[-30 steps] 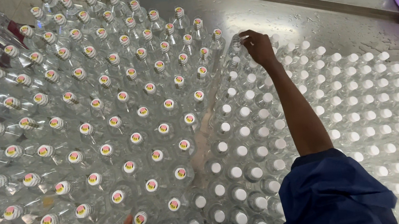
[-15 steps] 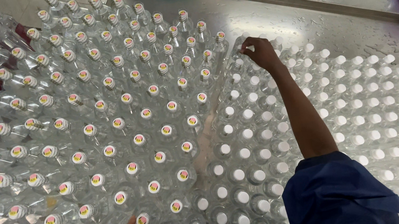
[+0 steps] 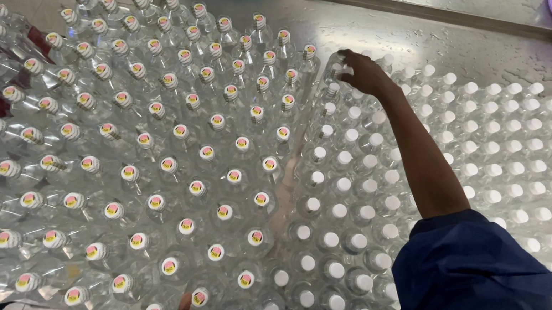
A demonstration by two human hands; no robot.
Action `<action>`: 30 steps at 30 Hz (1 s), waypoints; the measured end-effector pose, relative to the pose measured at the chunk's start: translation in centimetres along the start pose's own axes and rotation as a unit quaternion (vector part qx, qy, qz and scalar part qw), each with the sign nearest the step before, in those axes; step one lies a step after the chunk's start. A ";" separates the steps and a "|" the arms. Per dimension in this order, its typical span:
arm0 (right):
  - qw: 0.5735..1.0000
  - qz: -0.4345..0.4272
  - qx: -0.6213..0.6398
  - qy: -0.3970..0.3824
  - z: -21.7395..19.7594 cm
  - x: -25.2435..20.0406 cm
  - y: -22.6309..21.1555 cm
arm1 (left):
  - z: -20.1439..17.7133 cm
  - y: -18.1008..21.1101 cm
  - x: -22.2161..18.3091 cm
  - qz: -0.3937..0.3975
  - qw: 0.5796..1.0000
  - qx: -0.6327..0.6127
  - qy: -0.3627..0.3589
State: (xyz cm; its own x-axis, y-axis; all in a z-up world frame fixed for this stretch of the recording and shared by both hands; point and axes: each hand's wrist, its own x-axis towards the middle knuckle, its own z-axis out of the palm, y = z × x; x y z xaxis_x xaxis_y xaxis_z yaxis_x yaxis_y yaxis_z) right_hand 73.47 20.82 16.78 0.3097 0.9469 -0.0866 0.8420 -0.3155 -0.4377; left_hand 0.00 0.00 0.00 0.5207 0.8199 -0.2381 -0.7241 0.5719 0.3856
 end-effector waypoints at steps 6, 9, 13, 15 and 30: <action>0.986 -0.153 0.001 0.064 -2.1 -8.6 -11.8 | 19.1 0.7 0.8 -0.013 0.997 0.003 0.072; 0.954 -0.282 0.104 0.014 -3.7 -18.7 -23.2 | 23.0 1.5 1.9 -0.077 0.996 -0.051 0.012; 0.920 -0.316 0.231 -0.034 -0.2 -27.9 -30.2 | 25.7 2.0 2.6 -0.087 0.994 -0.045 -0.051; 0.879 -0.420 0.219 -0.050 2.4 -31.9 -31.7 | 26.6 1.8 2.1 -0.101 0.993 -0.029 -0.061; 0.882 -0.429 0.047 0.187 9.3 -42.7 -37.6 | 27.2 4.1 -2.1 -0.162 0.975 -0.048 -0.141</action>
State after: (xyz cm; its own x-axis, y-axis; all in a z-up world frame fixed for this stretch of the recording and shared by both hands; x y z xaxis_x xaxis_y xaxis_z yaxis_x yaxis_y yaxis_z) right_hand 24.53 -7.14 28.62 -0.2846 0.7421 0.6069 0.8024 0.5308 -0.2729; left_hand 8.22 -0.14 26.31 0.8233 0.5629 -0.0728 -0.5329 0.8107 0.2424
